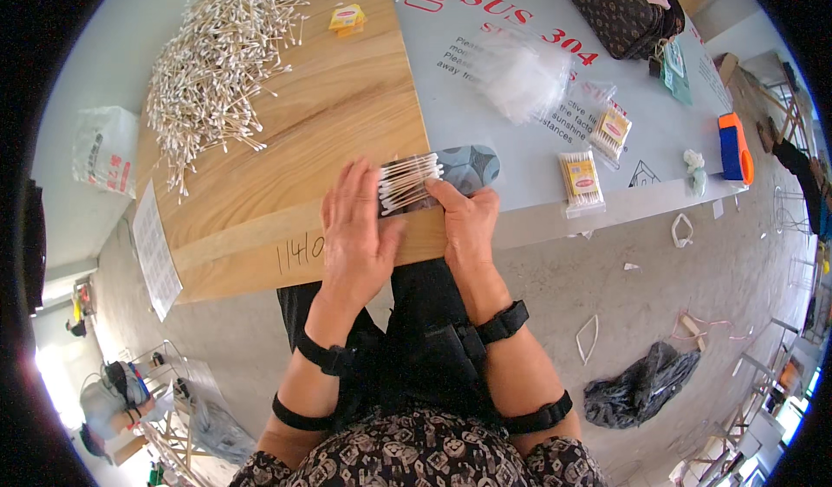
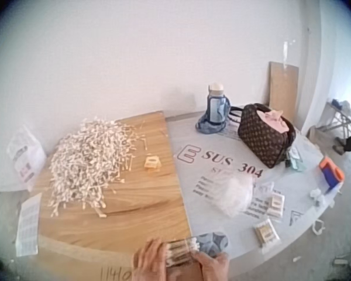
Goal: The person is counting and neatly aligning cotton swabs into a small plastic package for sale or distribution.
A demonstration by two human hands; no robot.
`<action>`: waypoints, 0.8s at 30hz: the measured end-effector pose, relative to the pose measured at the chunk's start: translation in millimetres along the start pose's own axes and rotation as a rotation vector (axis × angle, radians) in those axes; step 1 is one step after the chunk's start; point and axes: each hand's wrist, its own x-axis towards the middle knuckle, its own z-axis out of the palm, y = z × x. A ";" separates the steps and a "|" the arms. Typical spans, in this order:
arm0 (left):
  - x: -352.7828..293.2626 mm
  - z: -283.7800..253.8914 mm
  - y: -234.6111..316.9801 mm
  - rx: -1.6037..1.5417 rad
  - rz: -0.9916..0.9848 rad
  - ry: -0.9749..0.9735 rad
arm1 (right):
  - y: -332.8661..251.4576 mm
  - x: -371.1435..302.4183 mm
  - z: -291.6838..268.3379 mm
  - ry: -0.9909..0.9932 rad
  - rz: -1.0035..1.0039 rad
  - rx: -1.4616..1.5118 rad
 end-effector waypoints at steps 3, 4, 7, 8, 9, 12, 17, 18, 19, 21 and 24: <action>-8.0 -2.8 1.9 -0.105 -0.031 0.076 | 4.0 3.3 -4.8 -0.014 -0.009 -0.007; -4.3 -1.2 6.8 -0.085 0.016 0.178 | 4.2 2.9 -4.9 -0.016 -0.006 -0.006; -6.4 3.3 6.4 -0.084 -0.005 0.169 | 3.8 1.4 -4.0 -0.016 -0.014 0.012; -6.0 3.7 5.7 -0.083 -0.005 0.170 | 3.1 1.1 -3.8 -0.014 0.000 -0.008; -5.6 4.4 5.3 -0.071 -0.007 0.165 | 2.3 0.6 -3.8 -0.009 0.015 -0.028; -5.4 6.6 3.5 -0.049 0.009 0.155 | 1.3 0.1 -2.2 0.001 0.011 -0.021; -1.5 9.6 2.7 -0.074 0.010 0.178 | 0.7 -0.4 -2.8 -0.008 -0.003 -0.042; -1.4 10.3 2.6 -0.067 0.001 0.191 | 0.7 -1.1 -2.1 -0.006 -0.019 -0.034; -1.3 10.9 2.5 -0.061 -0.008 0.203 | 1.1 -1.3 -2.0 -0.006 -0.018 -0.034; -0.4 10.2 3.2 -0.058 -0.008 0.195 | 1.8 -1.6 -1.8 -0.003 -0.006 0.003; -0.5 9.8 1.8 -0.050 -0.002 0.169 | 2.9 -0.1 -4.1 0.003 0.009 -0.021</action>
